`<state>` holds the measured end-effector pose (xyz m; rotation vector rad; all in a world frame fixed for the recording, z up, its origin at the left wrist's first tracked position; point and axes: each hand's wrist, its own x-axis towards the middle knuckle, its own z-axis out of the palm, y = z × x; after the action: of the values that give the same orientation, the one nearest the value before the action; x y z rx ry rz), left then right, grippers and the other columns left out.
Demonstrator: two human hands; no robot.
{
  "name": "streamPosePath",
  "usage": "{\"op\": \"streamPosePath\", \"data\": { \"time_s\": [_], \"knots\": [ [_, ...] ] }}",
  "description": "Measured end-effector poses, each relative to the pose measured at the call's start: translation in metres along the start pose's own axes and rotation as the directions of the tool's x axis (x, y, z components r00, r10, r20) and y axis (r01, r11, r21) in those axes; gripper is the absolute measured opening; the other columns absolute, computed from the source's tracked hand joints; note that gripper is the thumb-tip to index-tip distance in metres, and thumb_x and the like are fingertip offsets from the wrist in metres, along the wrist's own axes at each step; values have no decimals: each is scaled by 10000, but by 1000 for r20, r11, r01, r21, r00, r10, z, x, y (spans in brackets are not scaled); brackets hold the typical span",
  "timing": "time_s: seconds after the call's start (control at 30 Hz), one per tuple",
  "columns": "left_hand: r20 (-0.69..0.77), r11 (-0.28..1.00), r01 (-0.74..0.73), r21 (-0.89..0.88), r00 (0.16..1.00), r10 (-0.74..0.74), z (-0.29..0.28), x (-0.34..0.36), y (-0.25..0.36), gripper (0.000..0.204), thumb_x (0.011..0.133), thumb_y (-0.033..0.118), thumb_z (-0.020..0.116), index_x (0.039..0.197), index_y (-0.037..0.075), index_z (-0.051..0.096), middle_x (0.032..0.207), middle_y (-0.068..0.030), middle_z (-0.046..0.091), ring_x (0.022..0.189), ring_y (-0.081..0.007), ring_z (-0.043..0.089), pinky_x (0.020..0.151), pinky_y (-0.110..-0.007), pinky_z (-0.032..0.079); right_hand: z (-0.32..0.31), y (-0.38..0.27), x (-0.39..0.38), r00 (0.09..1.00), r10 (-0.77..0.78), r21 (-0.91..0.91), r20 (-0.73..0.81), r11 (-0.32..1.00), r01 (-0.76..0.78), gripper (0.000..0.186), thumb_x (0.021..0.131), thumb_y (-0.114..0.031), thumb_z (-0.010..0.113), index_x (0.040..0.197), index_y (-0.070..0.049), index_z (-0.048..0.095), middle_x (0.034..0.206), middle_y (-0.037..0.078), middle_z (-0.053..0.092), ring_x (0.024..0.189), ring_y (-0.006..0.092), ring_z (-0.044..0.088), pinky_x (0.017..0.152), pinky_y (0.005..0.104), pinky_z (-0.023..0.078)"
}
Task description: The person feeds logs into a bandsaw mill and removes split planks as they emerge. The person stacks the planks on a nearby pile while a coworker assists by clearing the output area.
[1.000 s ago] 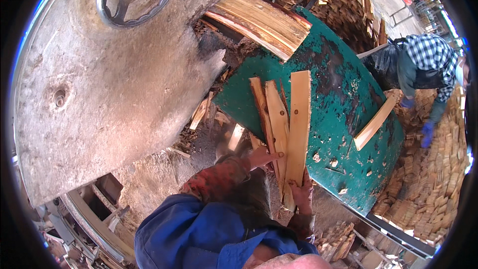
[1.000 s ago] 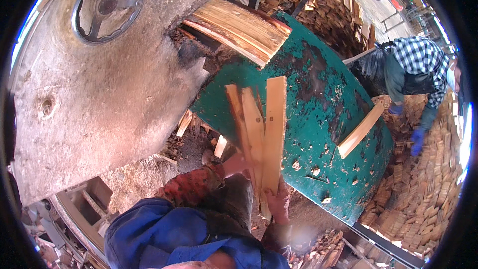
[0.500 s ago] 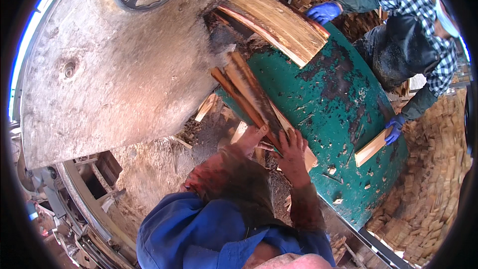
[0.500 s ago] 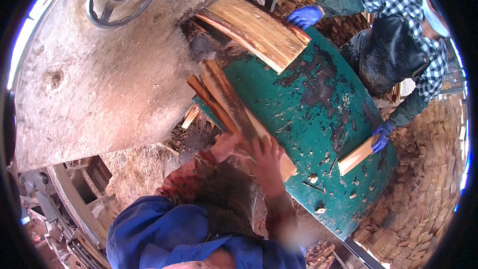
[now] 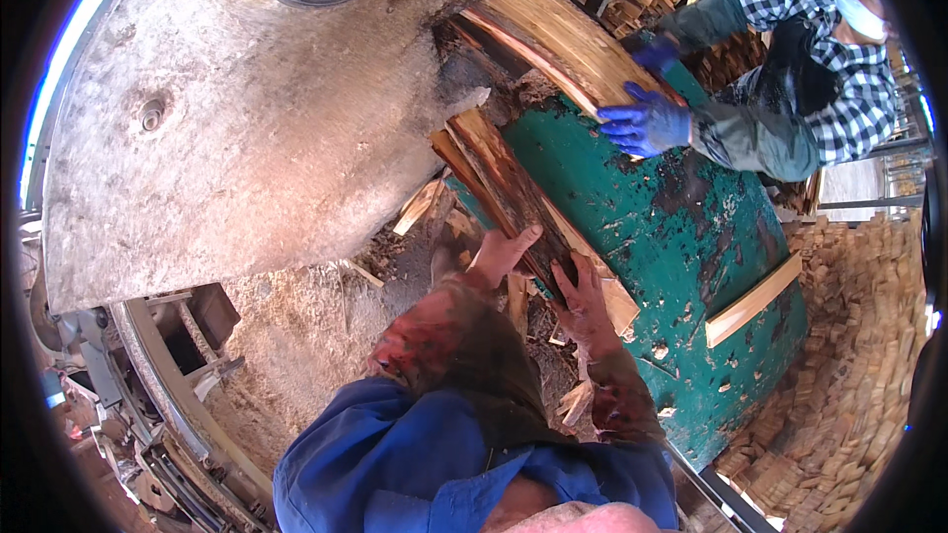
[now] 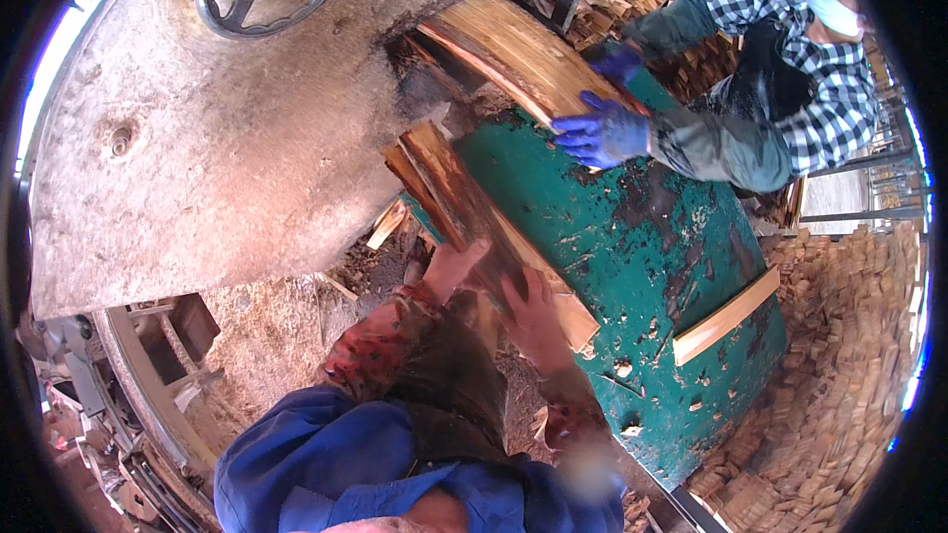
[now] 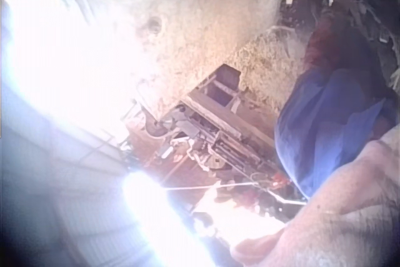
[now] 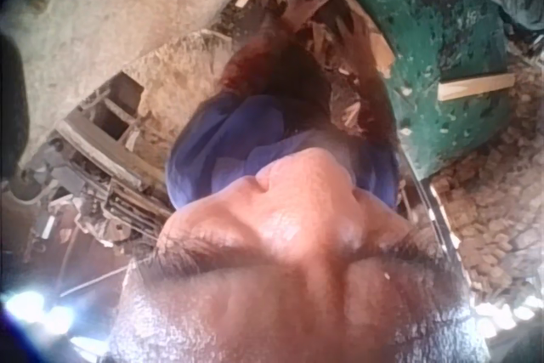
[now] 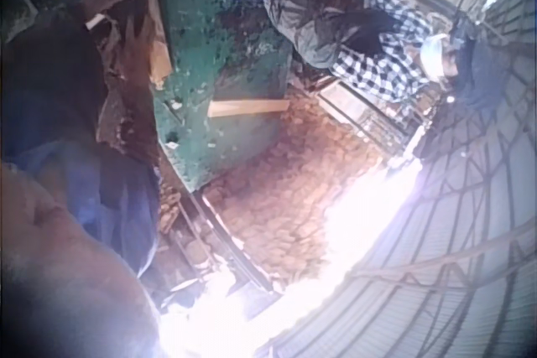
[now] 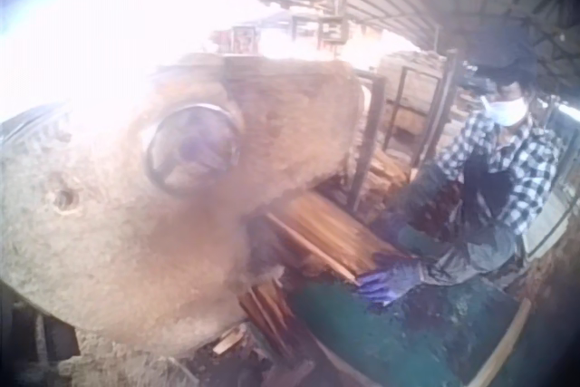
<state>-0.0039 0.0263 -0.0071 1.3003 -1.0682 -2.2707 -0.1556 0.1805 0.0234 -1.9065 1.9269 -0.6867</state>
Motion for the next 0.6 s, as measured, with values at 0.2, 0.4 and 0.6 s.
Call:
{"op": "streamPosePath", "data": {
  "time_s": [0.2, 0.4, 0.6],
  "knots": [
    [-111, 993, -94, 76, 988, 102, 3, 3, 8, 447, 867, 332, 787, 1151, -2, 699, 924, -107, 728, 745, -200, 721, 536, -354, 619, 1, -10, 3, 995, 90, -70, 51, 994, -87, 782, 701, -31, 803, 1420, -102, 505, 1471, 255, 362, 1354, 496, 374, 1109, 540, 386],
    [-168, 999, -35, 27, 985, 39, -20, 25, 27, 354, 870, 318, 787, 912, -29, 731, 665, -71, 664, 498, -157, 632, 421, -309, 514, -17, -47, 70, 995, 87, -58, 41, 995, -85, 673, 764, -72, 780, 1385, -38, 523, 1388, 223, 465, 1293, 452, 447, 1072, 512, 412],
    [-149, 999, -33, 38, 988, 39, -63, 55, 50, 398, 860, 333, 777, 956, -51, 732, 662, -99, 656, 503, -164, 640, 425, -340, 543, 3, -47, 221, 985, 24, -44, -171, 999, -32, 455, 866, -183, 719, 1275, -21, 603, 1156, 206, 621, 1058, 414, 593, 903, 475, 506]
  ]
}}
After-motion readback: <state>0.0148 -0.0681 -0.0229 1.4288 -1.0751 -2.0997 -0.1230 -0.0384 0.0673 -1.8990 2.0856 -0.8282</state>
